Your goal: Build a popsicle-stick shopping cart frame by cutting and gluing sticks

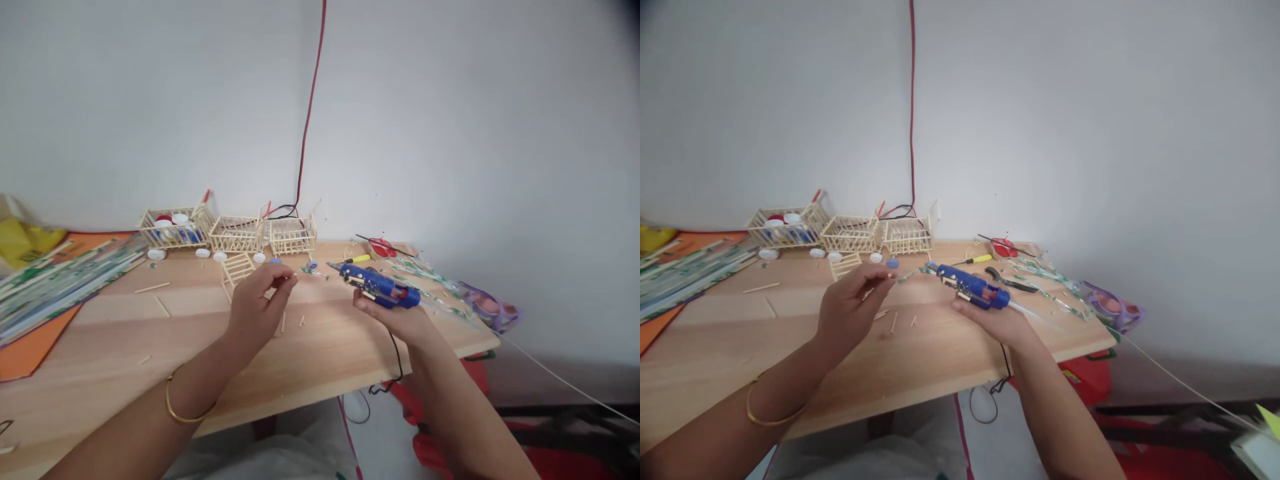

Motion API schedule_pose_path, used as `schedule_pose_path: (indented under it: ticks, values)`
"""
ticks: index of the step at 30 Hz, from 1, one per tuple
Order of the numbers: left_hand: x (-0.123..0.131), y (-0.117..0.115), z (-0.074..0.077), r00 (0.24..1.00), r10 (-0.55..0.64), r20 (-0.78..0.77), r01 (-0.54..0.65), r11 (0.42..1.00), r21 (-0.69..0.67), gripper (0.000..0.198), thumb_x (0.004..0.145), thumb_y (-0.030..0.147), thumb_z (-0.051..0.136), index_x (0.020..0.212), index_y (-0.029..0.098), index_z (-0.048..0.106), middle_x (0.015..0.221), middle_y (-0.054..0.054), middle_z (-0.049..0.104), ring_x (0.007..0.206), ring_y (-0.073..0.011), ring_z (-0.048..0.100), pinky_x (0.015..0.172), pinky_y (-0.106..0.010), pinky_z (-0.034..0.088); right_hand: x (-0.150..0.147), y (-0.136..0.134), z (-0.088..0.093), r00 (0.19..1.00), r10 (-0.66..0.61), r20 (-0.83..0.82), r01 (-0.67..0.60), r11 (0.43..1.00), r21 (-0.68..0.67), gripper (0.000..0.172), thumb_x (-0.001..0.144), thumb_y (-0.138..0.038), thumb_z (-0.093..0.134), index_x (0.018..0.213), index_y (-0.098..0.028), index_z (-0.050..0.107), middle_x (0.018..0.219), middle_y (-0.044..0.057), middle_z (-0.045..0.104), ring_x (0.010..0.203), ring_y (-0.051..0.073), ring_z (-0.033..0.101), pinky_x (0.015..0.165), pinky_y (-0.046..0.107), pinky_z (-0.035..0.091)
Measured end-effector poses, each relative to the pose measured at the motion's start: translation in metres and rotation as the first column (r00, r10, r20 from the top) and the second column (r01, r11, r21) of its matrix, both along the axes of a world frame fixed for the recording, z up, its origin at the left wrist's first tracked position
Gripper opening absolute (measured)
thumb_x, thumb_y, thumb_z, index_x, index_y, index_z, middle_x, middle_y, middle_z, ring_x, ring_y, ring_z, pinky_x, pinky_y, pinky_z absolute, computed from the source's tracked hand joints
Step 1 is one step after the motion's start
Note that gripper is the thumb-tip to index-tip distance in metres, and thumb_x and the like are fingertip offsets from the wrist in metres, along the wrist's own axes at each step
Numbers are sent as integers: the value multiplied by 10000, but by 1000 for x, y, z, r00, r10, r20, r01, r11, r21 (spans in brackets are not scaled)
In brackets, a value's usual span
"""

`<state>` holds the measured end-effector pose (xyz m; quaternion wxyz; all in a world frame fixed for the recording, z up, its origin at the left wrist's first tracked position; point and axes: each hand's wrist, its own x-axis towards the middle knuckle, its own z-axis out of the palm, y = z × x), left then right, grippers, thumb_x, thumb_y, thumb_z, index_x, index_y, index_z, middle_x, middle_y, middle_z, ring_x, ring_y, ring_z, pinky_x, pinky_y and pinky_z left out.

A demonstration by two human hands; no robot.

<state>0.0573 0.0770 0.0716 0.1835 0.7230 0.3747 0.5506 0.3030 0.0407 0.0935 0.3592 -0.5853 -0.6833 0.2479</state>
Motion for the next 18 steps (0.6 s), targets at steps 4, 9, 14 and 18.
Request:
schedule_pose_path:
  ticks: [4,9,14,18]
  values:
    - [-2,-1,-8,996,32,-79,-26,997,76,66,841,163,546,869,179,603,838,-27,666,747,-117,597,696,-234,459,-15,-8,6,980,196,28,-196,981,-3,233,741,-413,664,756,-207,558,758,16,606,673,158,584,611,270,468]
    - [-3,-4,-14,994,36,-105,-20,989,146,81,839,129,540,879,170,596,863,-47,667,801,-127,610,736,-247,467,-28,-11,7,977,206,54,-206,978,-22,296,746,-426,663,673,-198,488,645,-16,516,595,129,519,537,244,405]
    - [-2,-6,-15,994,32,-108,-12,984,178,86,836,128,543,889,173,595,875,-50,670,829,-136,615,765,-262,473,-27,-15,1,989,137,60,-136,991,-13,337,718,-456,686,644,-208,470,602,-28,497,560,124,495,524,244,396]
    - [-2,-5,-15,995,26,-96,-10,987,159,77,841,141,537,877,175,597,865,-50,671,819,-137,616,758,-262,477,-25,-17,-3,992,115,56,-114,993,-21,337,717,-472,679,624,-217,480,569,-31,469,527,125,467,495,245,383]
